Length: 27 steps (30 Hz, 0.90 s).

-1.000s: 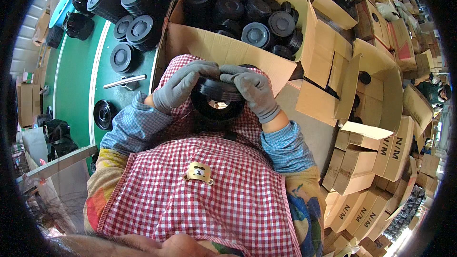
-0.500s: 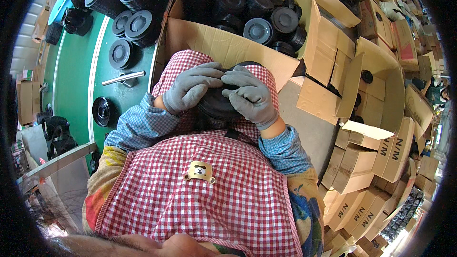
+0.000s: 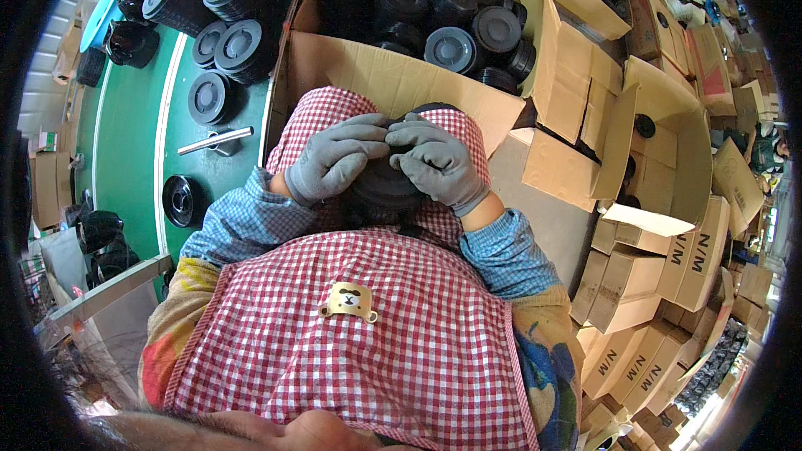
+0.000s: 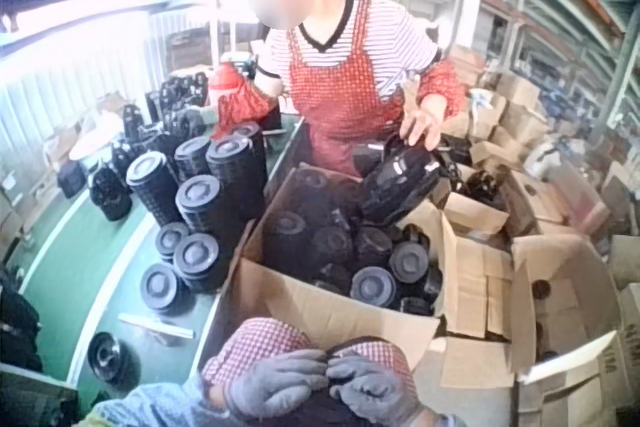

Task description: The person repeatedly picks up small black ceramic pots from a cardboard box, uses a metal tool to smooth the rim, and places the finished items on a green table. The process is repeated for multiple pots.

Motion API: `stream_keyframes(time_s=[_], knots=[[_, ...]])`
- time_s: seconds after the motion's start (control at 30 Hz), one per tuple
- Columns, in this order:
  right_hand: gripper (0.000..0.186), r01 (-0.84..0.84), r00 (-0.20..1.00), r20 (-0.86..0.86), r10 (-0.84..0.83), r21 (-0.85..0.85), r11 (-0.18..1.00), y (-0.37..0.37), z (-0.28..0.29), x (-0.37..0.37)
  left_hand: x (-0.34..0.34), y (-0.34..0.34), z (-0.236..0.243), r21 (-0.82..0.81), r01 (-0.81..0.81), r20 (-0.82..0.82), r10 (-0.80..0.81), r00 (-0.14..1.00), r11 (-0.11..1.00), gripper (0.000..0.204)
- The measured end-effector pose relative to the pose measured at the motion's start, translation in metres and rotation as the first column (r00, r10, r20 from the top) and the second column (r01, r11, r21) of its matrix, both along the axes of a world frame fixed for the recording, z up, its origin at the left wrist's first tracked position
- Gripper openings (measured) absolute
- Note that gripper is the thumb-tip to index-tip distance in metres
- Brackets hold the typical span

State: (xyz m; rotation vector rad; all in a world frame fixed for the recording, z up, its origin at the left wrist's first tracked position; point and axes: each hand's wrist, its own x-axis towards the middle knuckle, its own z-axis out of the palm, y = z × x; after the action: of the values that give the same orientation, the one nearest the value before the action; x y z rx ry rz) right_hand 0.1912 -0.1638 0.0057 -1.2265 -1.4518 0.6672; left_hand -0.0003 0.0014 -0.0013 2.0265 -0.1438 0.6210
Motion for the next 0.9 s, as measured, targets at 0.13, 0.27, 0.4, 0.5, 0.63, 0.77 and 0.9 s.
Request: stream_keyframes(time_s=[0.13, 0.27, 0.4, 0.5, 0.63, 0.77, 0.9], knots=[[0.015, 0.012, 1.0, 0.006, -0.012, 0.004, 1.0, 0.004, 0.002, -0.001, -0.006, -0.001, 0.004, 0.05, -0.028, -0.051, 0.031, 0.998, 0.998, 0.03], [0.018, -0.011, 0.998, 0.06, 0.008, 0.046, 0.999, 0.008, -0.004, 0.003, -0.015, -0.013, 0.017, 0.087, -0.057, -0.139, 0.069, 0.988, 0.995, 0.034], [0.022, 0.086, 0.992, -0.084, -0.097, -0.123, 0.989, 0.007, -0.006, 0.003, -0.019, -0.027, 0.028, 0.285, -0.104, -0.148, 0.152, 0.977, 0.953, 0.036], [0.038, 0.062, 0.99, 0.131, -0.049, -0.096, 0.993, -0.001, -0.008, -0.001, -0.019, -0.011, 0.029, 0.209, -0.011, -0.23, 0.061, 0.971, 0.978, 0.038], [0.062, 0.114, 0.9, 0.43, -0.066, -0.085, 0.99, -0.018, 0.014, -0.028, -0.007, 0.029, 0.001, 0.048, 0.027, -0.288, -0.012, 0.958, 0.998, 0.046], [0.085, 0.054, 0.844, 0.536, -0.005, -0.075, 0.996, -0.009, 0.034, -0.003, 0.017, 0.032, 0.033, -0.241, -0.023, -0.615, -0.134, 0.777, 0.97, 0.042], [0.091, -0.043, 0.662, 0.744, 0.09, -0.083, 0.996, 0.011, 0.034, -0.011, 0.043, 0.029, 0.003, -0.416, -0.053, -0.504, -0.182, 0.844, 0.908, 0.039]])
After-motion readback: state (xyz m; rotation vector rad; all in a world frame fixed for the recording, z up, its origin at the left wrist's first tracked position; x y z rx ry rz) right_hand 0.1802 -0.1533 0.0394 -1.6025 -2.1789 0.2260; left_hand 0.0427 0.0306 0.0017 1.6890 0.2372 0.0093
